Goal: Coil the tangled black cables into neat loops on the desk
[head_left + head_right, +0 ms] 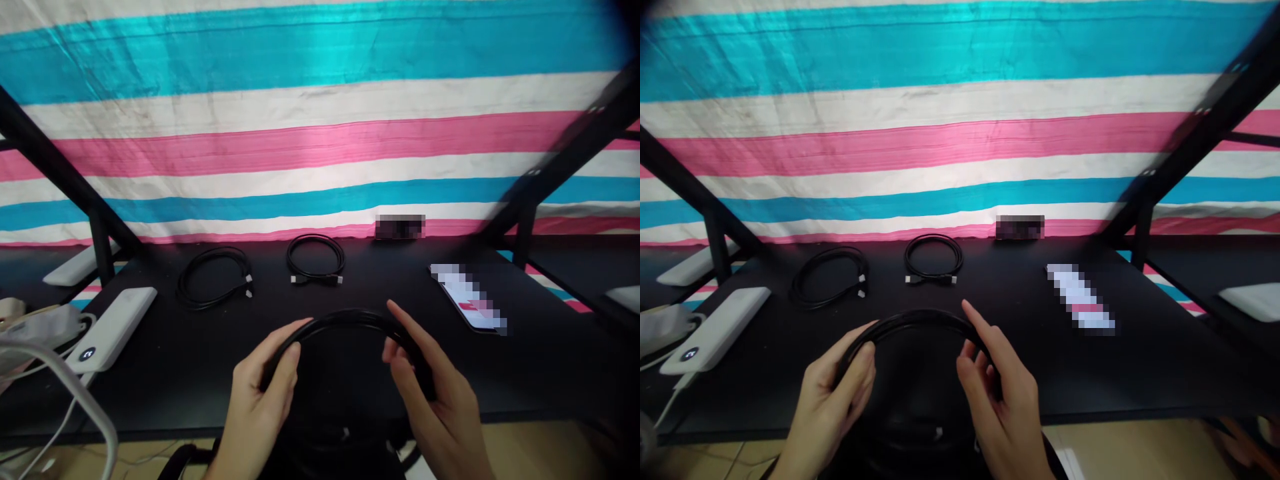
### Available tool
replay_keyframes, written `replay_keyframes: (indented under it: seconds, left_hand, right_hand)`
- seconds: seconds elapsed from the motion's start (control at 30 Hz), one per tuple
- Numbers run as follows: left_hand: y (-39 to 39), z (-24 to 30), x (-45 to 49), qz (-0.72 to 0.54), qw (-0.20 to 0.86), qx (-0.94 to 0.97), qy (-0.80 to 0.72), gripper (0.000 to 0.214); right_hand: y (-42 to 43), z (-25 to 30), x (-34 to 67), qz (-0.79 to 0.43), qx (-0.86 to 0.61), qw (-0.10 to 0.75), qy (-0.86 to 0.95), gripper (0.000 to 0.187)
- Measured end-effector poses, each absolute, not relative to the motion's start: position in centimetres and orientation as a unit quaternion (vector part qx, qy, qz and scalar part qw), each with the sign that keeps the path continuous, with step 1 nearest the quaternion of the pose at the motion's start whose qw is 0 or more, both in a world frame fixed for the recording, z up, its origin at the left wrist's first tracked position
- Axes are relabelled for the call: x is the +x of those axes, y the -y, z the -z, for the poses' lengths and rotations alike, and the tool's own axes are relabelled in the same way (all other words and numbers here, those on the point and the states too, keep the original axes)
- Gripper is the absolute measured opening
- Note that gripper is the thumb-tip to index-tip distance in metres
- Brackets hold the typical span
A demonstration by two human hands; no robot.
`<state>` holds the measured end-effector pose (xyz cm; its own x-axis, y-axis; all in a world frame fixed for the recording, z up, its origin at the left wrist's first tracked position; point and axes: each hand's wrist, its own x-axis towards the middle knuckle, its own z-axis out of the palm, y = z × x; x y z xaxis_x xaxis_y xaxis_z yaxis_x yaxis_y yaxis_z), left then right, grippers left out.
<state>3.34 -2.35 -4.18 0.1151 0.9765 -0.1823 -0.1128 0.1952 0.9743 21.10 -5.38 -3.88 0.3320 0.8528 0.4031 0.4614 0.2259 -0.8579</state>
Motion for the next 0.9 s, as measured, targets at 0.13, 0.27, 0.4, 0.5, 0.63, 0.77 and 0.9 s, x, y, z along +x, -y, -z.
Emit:
replay_keyframes:
  seconds: [0.13,0.27,0.4,0.5,0.63,0.77,0.9]
  left_hand:
    - [3.3,4.9,3.3,-0.419,0.619,0.466,-0.473,0.043]
    - [4.0,4.8,3.0,-0.414,0.674,0.415,-0.449,0.055]
    - [3.9,4.1,2.5,-0.372,0.736,0.390,-0.410,0.064]
    - [3.7,3.5,2.1,-0.325,0.767,0.406,-0.376,0.063]
    - [3.8,2.8,1.5,-0.279,0.806,0.362,-0.375,0.051]
    - [3.8,3.1,1.2,-0.330,0.804,0.320,-0.377,0.049]
    - [4.4,3.5,1.3,-0.370,0.763,0.304,-0.435,0.046]
  right_hand:
    - [6.0,3.2,21.3,-0.149,-0.603,0.561,0.547,0.029]
    - [6.6,3.0,21.5,-0.168,-0.605,0.560,0.540,0.024]
    - [7.0,3.2,21.8,-0.162,-0.610,0.547,0.550,0.022]
    - [7.1,3.2,22.0,-0.163,-0.605,0.537,0.564,0.022]
    - [7.4,3.5,22.4,-0.132,-0.603,0.513,0.596,0.024]
    - [7.7,4.4,22.8,-0.095,-0.609,0.485,0.621,0.027]
    - [7.9,5.1,23.2,-0.087,-0.607,0.471,0.634,0.028]
